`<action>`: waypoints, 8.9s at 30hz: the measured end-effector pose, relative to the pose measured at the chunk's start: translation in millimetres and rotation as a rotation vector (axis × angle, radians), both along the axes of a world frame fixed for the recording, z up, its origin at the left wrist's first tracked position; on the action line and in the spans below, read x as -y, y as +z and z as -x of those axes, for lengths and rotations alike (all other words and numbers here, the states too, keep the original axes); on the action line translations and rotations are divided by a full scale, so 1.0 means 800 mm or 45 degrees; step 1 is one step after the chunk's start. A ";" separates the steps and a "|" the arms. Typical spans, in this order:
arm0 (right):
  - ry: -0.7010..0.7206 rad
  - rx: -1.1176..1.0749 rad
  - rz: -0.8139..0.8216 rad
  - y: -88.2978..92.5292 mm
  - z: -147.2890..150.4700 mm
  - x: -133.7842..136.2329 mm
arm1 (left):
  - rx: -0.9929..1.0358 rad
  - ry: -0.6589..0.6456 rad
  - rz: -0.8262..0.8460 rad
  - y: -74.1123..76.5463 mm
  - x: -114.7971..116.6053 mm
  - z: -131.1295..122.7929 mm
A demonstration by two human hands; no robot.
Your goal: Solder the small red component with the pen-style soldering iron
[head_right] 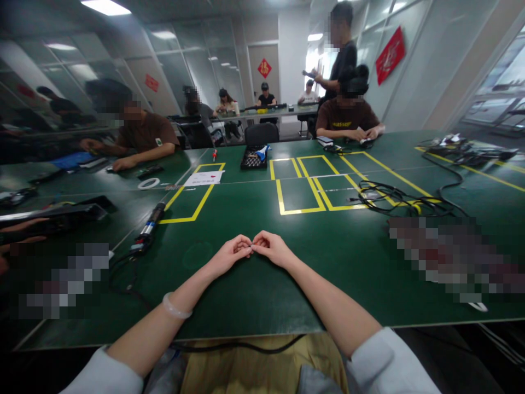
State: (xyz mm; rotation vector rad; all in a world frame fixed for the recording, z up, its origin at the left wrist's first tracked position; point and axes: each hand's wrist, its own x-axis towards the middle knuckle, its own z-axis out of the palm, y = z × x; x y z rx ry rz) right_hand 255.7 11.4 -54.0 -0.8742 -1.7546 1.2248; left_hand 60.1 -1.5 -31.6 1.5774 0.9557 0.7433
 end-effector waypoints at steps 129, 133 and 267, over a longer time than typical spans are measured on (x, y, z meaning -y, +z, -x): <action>-0.083 0.217 -0.339 0.002 0.000 0.005 | -1.447 0.437 -0.931 0.013 0.012 -0.012; -0.092 0.241 -0.338 0.001 -0.002 0.004 | -1.502 0.413 -0.946 0.014 0.008 0.014; 0.029 0.149 -0.020 0.004 0.000 0.003 | -1.733 0.899 -0.255 0.021 -0.053 0.308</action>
